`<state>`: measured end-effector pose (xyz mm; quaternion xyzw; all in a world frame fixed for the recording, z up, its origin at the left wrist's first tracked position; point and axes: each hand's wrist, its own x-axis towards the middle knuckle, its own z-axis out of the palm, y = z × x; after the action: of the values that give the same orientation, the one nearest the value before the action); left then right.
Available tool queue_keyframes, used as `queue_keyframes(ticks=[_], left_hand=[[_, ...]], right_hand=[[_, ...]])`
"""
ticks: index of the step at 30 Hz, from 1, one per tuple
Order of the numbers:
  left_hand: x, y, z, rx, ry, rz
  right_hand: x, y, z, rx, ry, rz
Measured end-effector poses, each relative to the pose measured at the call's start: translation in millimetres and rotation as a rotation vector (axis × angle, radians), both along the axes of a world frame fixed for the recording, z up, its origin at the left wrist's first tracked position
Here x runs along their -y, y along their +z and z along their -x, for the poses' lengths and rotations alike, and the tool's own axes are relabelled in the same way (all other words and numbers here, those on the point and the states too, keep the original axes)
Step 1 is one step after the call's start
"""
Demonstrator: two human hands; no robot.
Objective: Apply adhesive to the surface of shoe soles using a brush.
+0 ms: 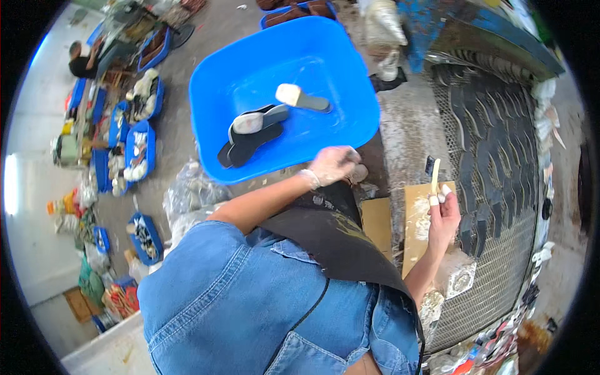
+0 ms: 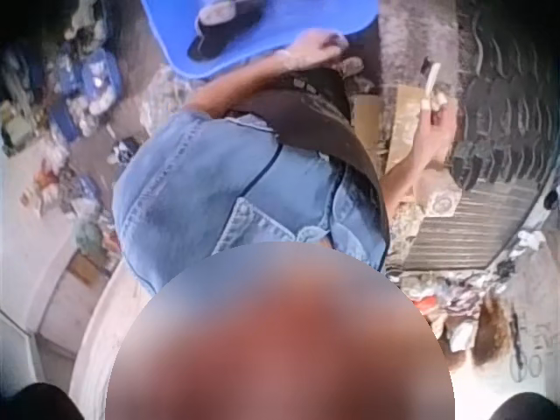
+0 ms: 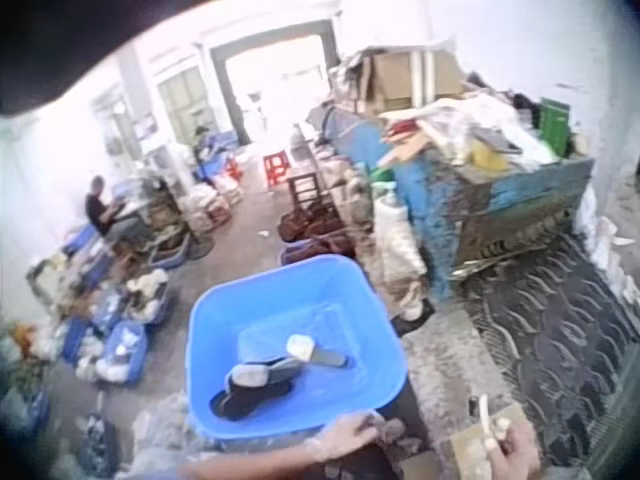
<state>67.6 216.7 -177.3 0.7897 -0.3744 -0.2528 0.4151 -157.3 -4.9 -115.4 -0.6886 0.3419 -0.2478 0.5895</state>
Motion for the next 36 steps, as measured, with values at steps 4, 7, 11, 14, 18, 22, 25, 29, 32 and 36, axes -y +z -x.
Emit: queue_keyframes(ticks=[4, 7, 11, 14, 18, 22, 25, 29, 32, 36], left_hand=[[-100, -28, -72, 0.274, 0.330, -0.161], [-117, -75, -126, 0.074, 0.483, -0.399], [-73, -102, -142, 0.136, 0.300, -0.584], [-79, -62, -176, 0.523, 0.170, -0.795], [-138, -8, -228, 0.494, 0.192, -1.210], [-147, -21, -257, 0.391, 0.049, -0.970], [-85, 50, -257, 0.353, -0.031, -0.554], [-1, 132, -233, -0.255, -0.294, 0.038], [75, 148, -166, -0.827, -0.392, 0.260], [138, 104, -64, -1.296, -0.401, 0.003]], right_hand=[[-29, -14, -3, -0.049, 0.019, -0.032], [-44, -19, -1, -0.168, -0.061, -0.112], [-61, -25, -8, -0.194, -0.131, -0.107], [-74, -25, -18, -0.214, -0.148, -0.143], [-77, -17, -34, -0.204, -0.183, -0.134], [-75, -34, -28, -0.175, -0.236, -0.115], [-79, -21, -40, -0.321, -0.225, 0.071], [-95, 14, -35, -0.275, -0.284, 0.007], [-111, 7, -21, -0.086, -0.414, -0.043], [-129, -18, 29, -0.072, -0.750, -0.010]])
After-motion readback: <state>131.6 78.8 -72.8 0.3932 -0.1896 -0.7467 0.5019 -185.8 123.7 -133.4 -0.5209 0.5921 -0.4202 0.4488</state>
